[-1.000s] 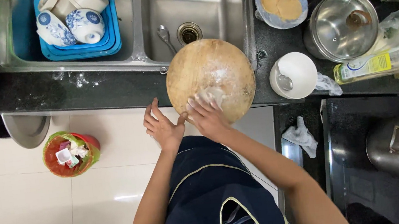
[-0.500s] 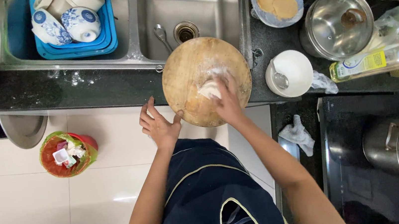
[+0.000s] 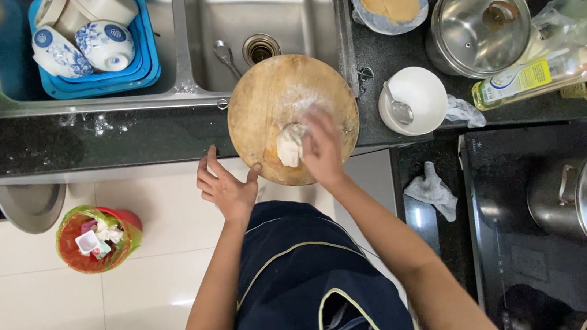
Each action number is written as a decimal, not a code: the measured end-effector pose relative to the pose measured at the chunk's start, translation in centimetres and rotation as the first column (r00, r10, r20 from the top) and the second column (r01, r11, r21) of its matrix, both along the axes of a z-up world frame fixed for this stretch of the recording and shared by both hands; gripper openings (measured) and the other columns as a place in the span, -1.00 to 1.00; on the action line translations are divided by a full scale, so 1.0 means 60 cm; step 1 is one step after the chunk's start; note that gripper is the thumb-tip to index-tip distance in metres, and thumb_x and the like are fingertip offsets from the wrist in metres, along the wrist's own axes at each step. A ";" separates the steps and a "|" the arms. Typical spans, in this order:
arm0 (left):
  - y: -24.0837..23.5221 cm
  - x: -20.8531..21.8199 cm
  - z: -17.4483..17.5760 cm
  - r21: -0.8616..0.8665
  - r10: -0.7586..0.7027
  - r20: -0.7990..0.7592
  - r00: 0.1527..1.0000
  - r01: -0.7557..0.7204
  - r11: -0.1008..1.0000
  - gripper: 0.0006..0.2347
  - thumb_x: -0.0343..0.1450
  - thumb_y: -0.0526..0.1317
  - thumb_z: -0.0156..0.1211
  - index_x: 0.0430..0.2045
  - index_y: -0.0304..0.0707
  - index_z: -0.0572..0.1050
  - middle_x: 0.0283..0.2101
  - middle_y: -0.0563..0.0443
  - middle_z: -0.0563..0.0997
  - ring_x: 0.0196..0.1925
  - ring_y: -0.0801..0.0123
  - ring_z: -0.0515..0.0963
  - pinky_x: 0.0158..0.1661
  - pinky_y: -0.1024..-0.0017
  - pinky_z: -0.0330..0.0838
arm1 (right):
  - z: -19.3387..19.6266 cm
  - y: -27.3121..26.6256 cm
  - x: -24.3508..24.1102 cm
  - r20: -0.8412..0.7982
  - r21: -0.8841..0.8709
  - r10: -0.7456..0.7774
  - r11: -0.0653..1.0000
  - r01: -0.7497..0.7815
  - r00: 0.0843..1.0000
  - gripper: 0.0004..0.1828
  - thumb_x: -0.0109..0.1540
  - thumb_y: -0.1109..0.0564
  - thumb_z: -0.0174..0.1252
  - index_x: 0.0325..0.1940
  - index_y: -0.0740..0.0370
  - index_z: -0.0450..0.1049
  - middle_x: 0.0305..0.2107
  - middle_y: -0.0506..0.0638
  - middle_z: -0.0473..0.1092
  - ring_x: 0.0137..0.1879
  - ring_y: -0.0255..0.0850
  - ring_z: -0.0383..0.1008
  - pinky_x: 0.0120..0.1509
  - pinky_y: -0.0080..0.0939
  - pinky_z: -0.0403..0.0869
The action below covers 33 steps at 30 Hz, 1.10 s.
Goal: The person kneads a piece of dough by hand on a round wooden board beside the sink, repeatedly folding and pressing it. They sprinkle flour from a packet onto the board and dough, pour a small amount of oil from a bottle, and continue kneading and shaping the dough.
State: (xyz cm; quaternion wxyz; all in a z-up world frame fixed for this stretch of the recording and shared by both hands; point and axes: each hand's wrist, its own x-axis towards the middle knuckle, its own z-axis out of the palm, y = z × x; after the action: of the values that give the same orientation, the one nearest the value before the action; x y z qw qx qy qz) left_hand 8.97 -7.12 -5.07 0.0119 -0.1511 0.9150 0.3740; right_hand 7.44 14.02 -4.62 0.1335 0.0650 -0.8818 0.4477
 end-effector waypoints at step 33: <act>-0.009 -0.006 0.013 -0.021 -0.005 0.018 1.000 0.005 1.000 -0.02 0.12 0.07 0.61 0.38 -0.11 0.05 0.35 -0.27 0.10 0.35 -0.11 0.05 0.24 -0.09 -0.02 | 0.004 -0.010 -0.006 0.174 0.465 0.168 0.854 -0.232 0.970 -0.26 0.32 -0.08 0.07 0.52 0.18 0.08 0.47 0.26 -0.03 0.62 0.14 -0.18 0.59 0.48 -0.10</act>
State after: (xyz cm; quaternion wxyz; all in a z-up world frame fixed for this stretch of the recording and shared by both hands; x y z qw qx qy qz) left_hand 8.63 -7.65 -4.29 0.0197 -0.1524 0.9191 0.3629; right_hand 7.07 13.43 -4.37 0.0093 0.1589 -0.9604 0.2287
